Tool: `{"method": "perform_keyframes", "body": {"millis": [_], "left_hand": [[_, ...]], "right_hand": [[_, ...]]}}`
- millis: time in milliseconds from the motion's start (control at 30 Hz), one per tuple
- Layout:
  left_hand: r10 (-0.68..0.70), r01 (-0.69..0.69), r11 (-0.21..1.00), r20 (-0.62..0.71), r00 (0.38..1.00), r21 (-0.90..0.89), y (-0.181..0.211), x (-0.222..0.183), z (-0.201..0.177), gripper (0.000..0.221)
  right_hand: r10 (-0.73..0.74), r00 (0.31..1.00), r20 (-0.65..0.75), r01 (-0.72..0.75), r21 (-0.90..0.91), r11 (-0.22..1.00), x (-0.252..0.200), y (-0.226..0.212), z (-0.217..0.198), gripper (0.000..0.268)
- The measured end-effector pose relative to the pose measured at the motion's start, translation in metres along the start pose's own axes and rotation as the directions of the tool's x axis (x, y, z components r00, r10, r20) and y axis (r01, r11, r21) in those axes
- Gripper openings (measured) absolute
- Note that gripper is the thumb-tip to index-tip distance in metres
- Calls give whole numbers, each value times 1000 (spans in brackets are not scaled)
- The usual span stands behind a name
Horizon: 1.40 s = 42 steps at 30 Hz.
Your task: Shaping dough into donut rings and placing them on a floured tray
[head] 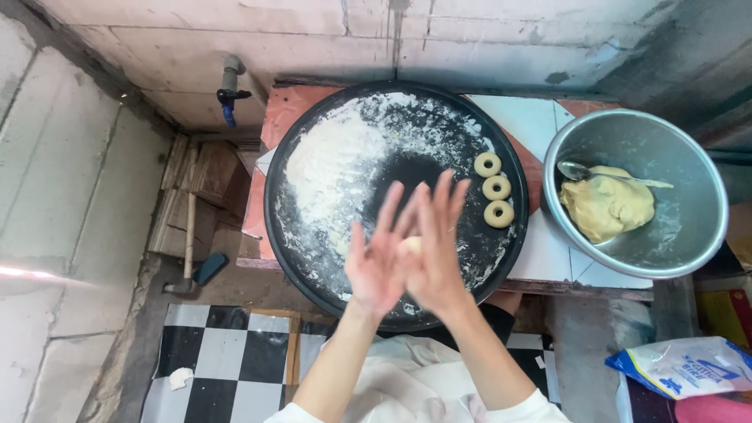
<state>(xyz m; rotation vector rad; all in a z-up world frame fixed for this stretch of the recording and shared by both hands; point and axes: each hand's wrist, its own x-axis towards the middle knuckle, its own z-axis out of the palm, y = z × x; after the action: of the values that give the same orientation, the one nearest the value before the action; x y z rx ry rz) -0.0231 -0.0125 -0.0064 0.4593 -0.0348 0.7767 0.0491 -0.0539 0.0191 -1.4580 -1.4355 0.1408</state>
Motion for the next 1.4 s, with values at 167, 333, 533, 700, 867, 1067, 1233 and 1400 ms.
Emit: {"method": "perform_keyframes", "body": {"millis": [167, 333, 533, 700, 867, 1067, 1233, 1400], "left_hand": [[22, -15, 994, 67, 998, -105, 6, 9, 10, 85], [-103, 115, 977, 74, 992, -180, 0, -11, 6, 115], [-94, 69, 840, -18, 995, -538, -5, 9, -5, 98], [-149, 155, 969, 43, 988, -192, 6, -10, 9, 99], [12, -3, 990, 65, 998, -138, 9, 3, 9, 97], [-114, 121, 979, 50, 992, -161, 11, -11, 13, 104], [-58, 71, 992, 116, 992, -107, 9, 0, 24, 91], [-235, 205, 964, -185, 954, -169, 21, -9, 20, 108]], "right_hand": [[-237, 956, 174, 256, -101, 961, -30, -16, 8, 63], [-19, 994, -111, -10, -261, 965, -4, 13, -11, 79], [-251, 968, 15, 244, -294, 924, -10, -37, 16, 94], [-43, 999, -31, 29, -355, 934, -9, -14, 6, 84], [-190, 981, 35, 192, -281, 940, -31, -16, 27, 79], [-3, 998, -56, -18, -366, 930, -14, -18, 0, 82], [20, 998, -53, -49, -644, 764, -20, -67, 23, 91], [-76, 997, -17, 62, -422, 905, -12, 6, -5, 82]]}}
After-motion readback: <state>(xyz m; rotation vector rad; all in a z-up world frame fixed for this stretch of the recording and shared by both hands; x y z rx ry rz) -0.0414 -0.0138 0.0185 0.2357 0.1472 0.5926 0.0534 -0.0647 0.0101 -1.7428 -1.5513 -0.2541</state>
